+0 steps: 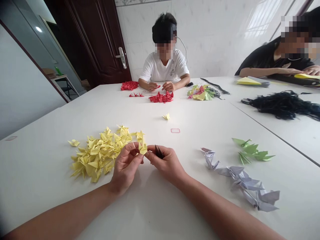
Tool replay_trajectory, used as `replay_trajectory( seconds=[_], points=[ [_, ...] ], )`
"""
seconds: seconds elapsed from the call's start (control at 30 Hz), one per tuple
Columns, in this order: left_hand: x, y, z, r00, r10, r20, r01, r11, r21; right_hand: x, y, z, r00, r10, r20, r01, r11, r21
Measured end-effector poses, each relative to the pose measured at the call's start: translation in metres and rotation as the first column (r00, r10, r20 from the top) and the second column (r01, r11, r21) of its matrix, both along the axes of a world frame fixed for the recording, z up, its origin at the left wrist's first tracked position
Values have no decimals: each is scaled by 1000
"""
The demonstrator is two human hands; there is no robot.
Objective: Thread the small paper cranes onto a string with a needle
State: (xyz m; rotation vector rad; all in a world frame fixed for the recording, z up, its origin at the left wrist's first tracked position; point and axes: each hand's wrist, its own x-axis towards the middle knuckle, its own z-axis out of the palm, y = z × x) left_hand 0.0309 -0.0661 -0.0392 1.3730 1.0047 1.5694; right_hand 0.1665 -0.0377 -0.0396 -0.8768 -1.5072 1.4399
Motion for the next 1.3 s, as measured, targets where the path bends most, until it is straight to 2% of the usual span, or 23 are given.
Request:
replay_trajectory(
  seconds=[0.1,0.2,0.33,0.5,0.57,0.77,1.0,1.17,1.3],
  points=[
    [-1,1,-1,1000,20,-2,-20,1000,17,0,1,-1,996,-46,71,39,994,98],
    [-2,3,-4,998,57,-1,-57,998,-25,3,0,2,979,-136,149,107,977,186],
    [-3,5,-9,997,76,6,-75,993,-94,13,0,5,973,-157,170,105,953,283],
    [-3,5,-8,998,57,1,-57,995,-88,18,0,5,944,-204,260,42,853,520],
    [-3,5,-7,998,60,1,-59,994,-95,17,0,3,929,-234,287,29,819,574],
    [-2,4,-5,994,97,-45,-102,987,-127,13,-2,-3,902,-259,346,-22,772,635],
    [-3,3,-3,984,127,-122,-142,983,-117,11,0,-4,915,-222,337,-39,782,623],
    [-4,4,-12,992,108,-70,-118,979,-167,10,3,-5,921,-290,262,49,751,659],
    [-4,6,-17,999,43,-12,-45,978,-201,9,3,-2,913,-334,233,102,741,664]
  ],
)
